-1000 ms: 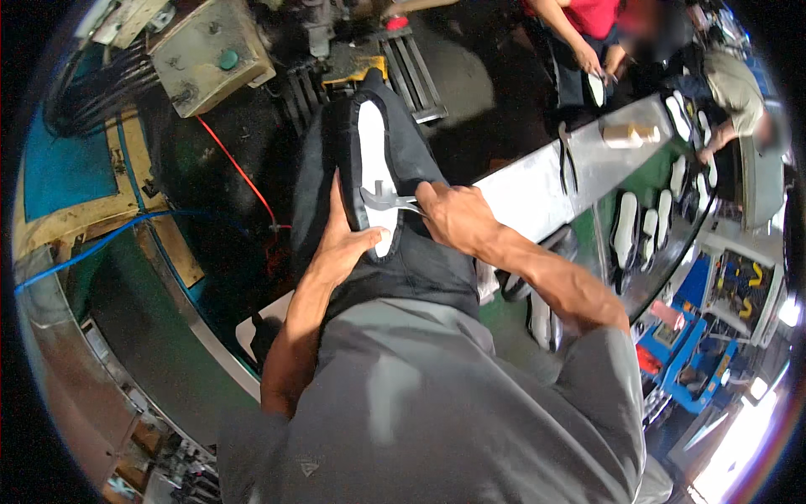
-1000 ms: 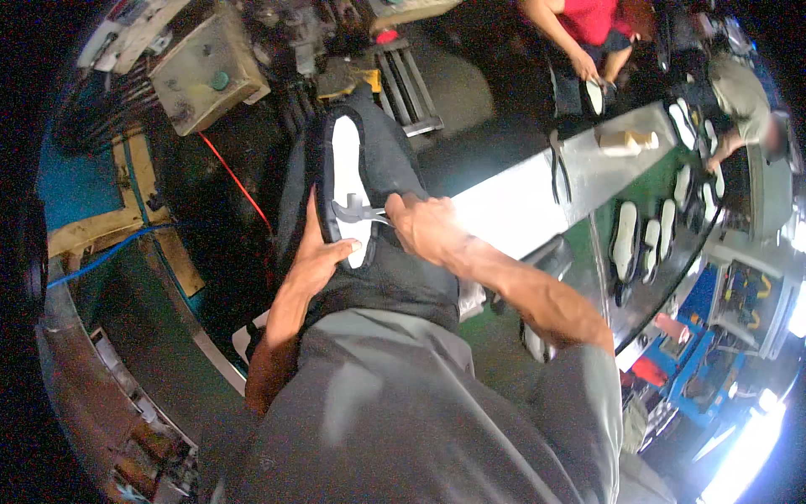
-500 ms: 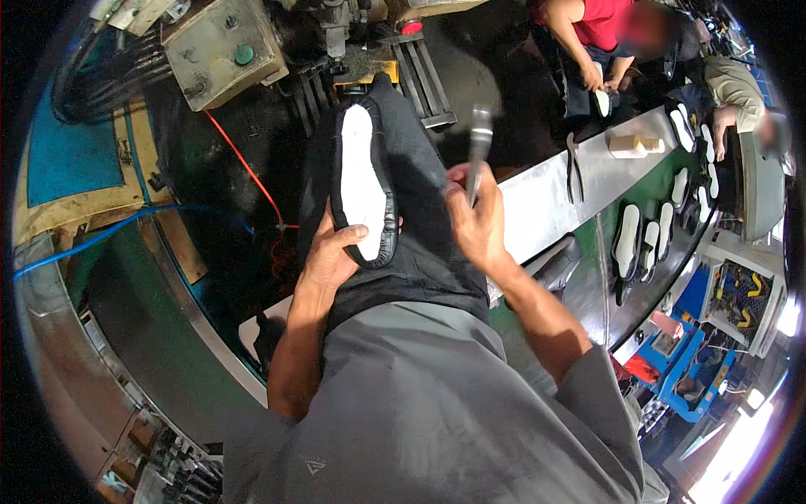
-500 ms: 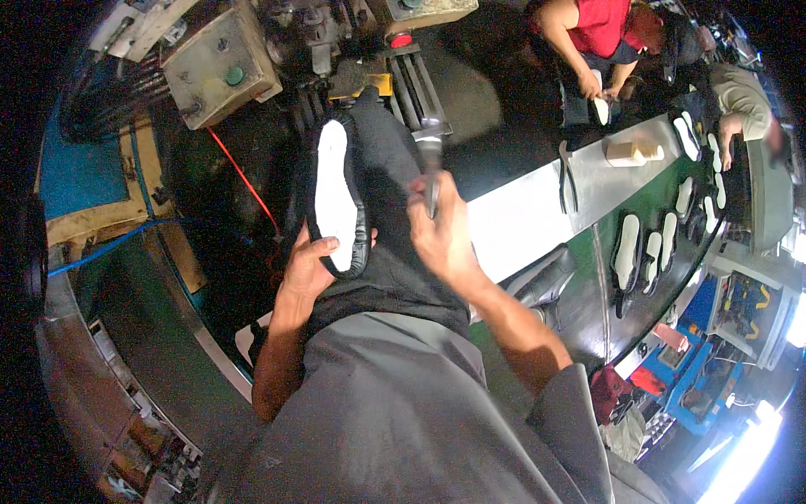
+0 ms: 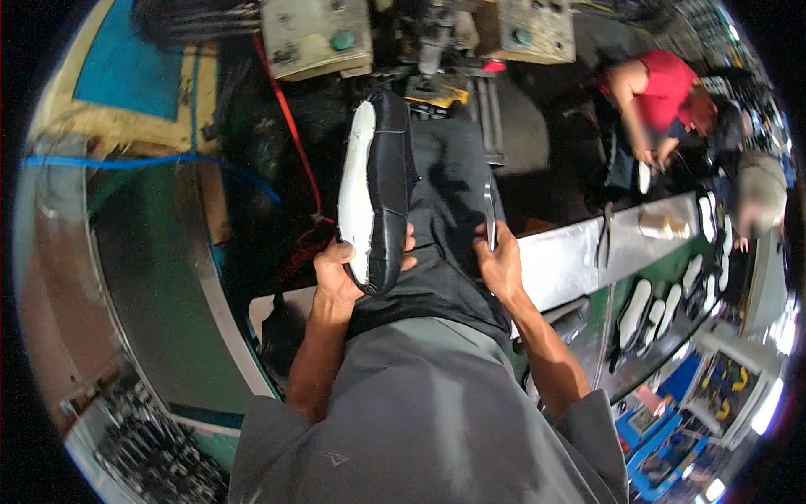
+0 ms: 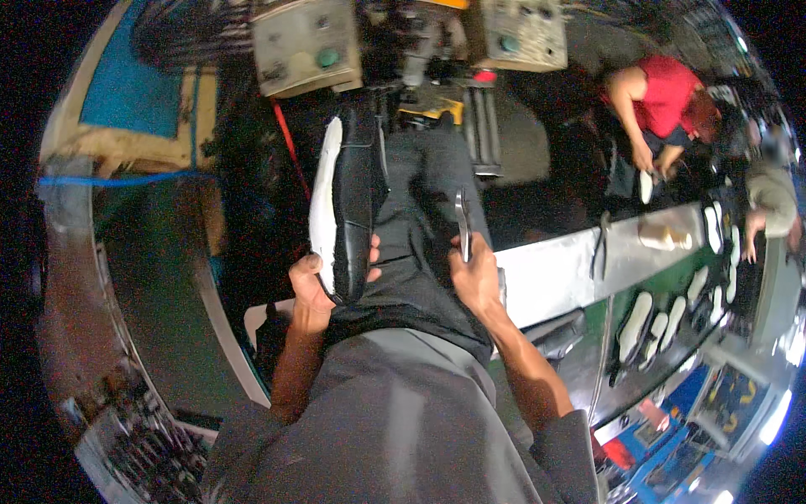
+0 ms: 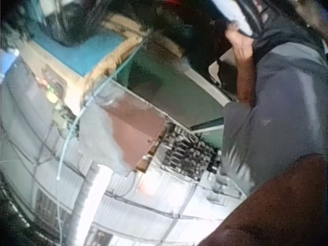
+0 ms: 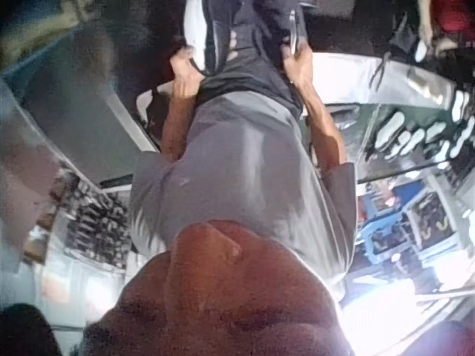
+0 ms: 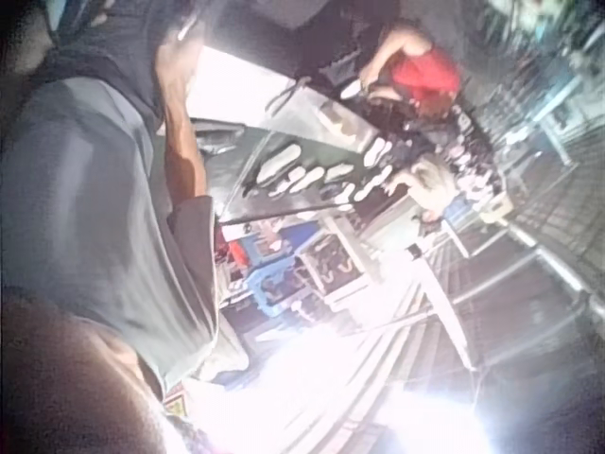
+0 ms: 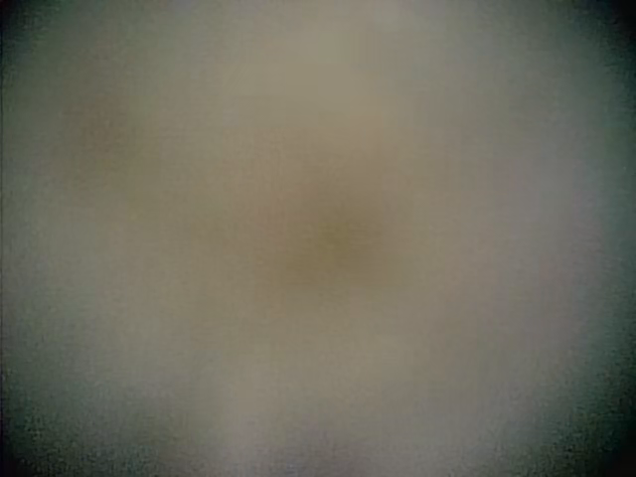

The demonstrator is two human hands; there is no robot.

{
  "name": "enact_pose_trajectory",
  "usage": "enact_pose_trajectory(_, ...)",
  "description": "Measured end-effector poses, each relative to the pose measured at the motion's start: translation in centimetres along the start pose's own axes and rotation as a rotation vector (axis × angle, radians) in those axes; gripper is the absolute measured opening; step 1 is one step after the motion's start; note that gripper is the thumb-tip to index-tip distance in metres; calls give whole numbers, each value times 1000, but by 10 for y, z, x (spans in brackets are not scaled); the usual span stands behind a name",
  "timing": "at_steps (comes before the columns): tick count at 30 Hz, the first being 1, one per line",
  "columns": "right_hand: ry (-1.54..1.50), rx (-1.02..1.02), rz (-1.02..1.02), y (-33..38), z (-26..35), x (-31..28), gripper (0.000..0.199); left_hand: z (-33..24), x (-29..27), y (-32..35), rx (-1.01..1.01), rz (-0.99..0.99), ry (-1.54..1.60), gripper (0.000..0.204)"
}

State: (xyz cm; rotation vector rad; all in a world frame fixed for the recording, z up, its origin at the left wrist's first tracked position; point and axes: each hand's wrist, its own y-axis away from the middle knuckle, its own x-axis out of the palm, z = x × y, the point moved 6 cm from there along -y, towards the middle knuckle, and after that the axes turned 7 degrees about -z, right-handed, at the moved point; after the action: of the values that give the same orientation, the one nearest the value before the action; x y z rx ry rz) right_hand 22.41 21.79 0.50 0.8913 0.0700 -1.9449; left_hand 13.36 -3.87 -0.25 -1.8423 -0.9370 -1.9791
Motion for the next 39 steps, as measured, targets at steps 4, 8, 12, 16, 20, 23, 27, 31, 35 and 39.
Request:
enact_pose_trajectory(4,91,-106,26,-9,-4,16,30,-32,6,43,220,-108,-90,94)
enact_pose_trajectory(8,79,-137,36,-12,1,15,27,-93,-32,113,553,-335,-306,83)
enact_pose_trajectory(12,5,-34,7,-19,-20,3,26,-204,-62,180,802,-870,-572,89)
enact_pose_trajectory(16,-207,61,-130,-29,-57,-6,28,-361,-114,206,853,-1404,-1493,78)
enact_pose_trajectory(20,-458,281,-104,-42,-61,30,37,-476,-117,312,688,-1410,-1193,60)
enact_pose_trajectory(23,-401,502,-438,-19,-144,-2,48,-367,-124,149,408,-841,-875,33)
enact_pose_trajectory(27,-454,667,-784,24,-196,-44,62,-276,-124,51,339,-668,-1324,63)
enact_pose_trajectory(31,-123,558,-939,47,-262,-105,62,-168,-71,-67,203,-494,-1603,60)
enact_pose_trajectory(35,233,477,-1008,119,-259,-133,64,-126,-8,-102,155,-425,-1717,56)
enact_pose_trajectory(39,262,733,-959,211,-254,-95,90,-86,14,-116,136,-399,-1787,52)
